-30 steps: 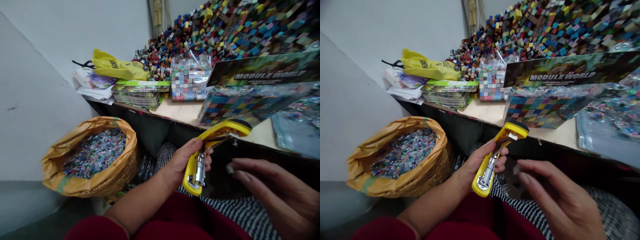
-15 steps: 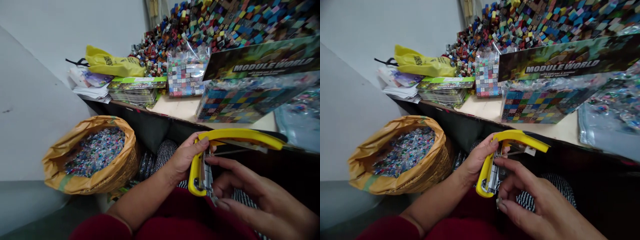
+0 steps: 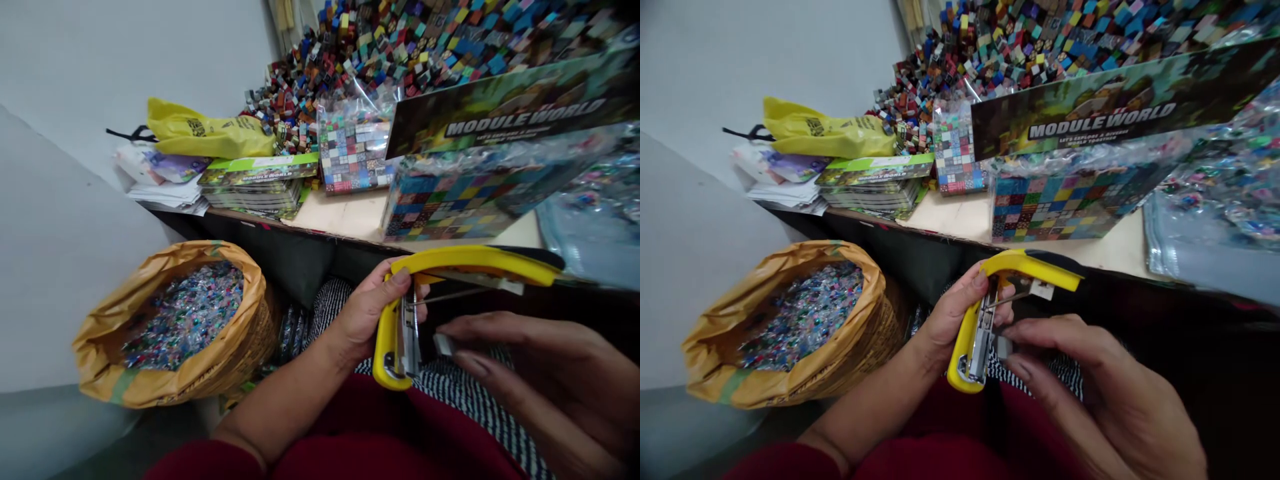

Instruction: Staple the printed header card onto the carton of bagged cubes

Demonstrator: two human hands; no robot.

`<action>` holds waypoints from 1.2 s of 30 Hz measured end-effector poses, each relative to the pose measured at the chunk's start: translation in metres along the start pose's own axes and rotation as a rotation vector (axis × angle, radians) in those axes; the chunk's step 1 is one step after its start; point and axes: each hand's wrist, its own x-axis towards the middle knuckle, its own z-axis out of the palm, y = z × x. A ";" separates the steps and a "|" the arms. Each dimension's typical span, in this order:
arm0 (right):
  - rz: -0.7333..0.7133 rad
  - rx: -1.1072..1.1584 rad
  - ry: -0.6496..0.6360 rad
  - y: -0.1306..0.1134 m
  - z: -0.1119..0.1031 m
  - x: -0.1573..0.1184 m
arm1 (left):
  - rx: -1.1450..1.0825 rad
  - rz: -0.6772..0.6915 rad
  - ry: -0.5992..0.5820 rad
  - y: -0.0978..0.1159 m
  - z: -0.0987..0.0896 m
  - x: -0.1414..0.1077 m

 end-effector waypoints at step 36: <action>-0.296 -0.379 -0.009 0.016 0.016 0.010 | -0.040 0.059 0.113 -0.006 0.006 0.007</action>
